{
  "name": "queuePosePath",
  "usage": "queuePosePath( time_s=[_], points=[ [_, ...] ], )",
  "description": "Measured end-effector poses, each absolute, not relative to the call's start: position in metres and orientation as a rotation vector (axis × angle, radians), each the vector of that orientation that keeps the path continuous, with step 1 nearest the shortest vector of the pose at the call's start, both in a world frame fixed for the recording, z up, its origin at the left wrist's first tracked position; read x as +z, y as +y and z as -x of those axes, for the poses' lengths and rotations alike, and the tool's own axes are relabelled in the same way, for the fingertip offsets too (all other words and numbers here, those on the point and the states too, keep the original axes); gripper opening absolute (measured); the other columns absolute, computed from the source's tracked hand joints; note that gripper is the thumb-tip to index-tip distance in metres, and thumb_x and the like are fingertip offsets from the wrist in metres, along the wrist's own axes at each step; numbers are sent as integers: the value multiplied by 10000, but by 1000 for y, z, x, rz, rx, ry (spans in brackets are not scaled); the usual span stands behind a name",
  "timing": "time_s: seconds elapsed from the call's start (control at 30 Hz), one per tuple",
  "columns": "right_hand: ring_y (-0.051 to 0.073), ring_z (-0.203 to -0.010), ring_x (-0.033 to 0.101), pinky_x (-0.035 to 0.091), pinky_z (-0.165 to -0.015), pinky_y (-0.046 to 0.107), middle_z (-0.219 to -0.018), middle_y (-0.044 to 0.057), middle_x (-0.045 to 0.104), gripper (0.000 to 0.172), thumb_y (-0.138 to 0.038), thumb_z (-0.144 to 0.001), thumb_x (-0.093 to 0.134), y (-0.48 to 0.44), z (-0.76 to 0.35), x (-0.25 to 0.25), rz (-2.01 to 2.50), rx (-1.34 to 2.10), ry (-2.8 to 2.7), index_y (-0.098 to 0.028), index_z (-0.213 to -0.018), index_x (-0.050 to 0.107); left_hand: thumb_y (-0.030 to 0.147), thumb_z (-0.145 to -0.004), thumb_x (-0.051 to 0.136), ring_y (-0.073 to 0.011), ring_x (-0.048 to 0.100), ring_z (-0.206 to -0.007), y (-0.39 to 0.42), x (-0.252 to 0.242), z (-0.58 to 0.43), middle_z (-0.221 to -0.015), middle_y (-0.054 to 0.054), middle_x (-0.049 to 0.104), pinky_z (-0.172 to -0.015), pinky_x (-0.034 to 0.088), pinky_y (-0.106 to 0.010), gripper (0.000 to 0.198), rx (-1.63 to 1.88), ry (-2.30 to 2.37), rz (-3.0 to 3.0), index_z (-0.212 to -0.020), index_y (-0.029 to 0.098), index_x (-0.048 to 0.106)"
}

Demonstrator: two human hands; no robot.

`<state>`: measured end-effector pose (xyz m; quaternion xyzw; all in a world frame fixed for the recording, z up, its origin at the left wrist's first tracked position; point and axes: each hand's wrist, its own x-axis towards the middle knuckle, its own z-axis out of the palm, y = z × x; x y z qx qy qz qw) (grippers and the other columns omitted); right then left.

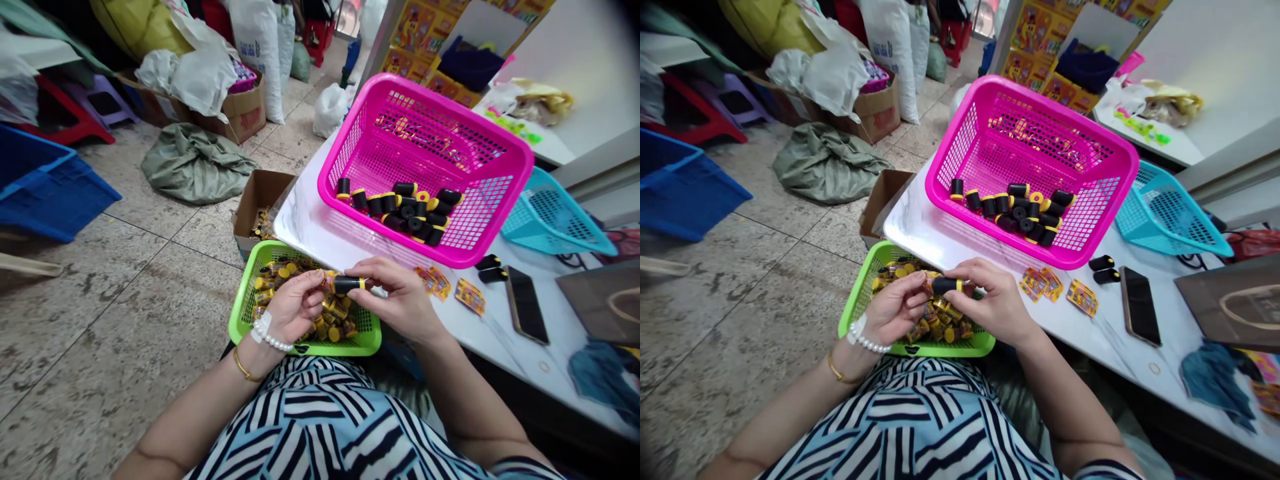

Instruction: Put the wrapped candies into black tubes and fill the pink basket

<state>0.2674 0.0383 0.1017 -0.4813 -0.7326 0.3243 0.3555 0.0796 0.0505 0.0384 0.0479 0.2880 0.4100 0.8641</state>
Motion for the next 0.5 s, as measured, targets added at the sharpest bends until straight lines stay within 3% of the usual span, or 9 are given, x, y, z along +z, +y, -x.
queuePosePath(
  time_s=[0.17, 0.27, 0.5],
  points=[
    [111, -659, 574, 495, -630, 273, -876, 28, 642, 252, -167, -802, 686, 39, -265, 100, 1278, 802, -1993, -212, -1045, 733, 204, -669, 820, 25, 323, -379, 49, 33, -80, -713, 21, 610, -315, 186, -102, 252, 848, 634, -107, -781, 90, 626],
    [113, -657, 575, 492, -644, 273, -810, 12, 620, 289, -171, -805, 681, 42, -263, 99, 1292, 795, -2037, -210, -1087, 731, 266, -666, 828, 17, 316, -365, 46, 33, -80, -648, 42, 573, -321, 180, -116, 284, 846, 673, -185, -776, 105, 621],
    [132, -744, 592, 499, -664, 273, -904, 32, 650, 320, -234, -855, 664, 40, -259, 88, 1316, 744, -1955, -251, -1172, 702, 399, -694, 807, -17, 345, -369, 44, 31, -74, -477, 63, 462, -347, 135, -140, 337, 890, 838, -468, -735, 131, 606]
  ],
)
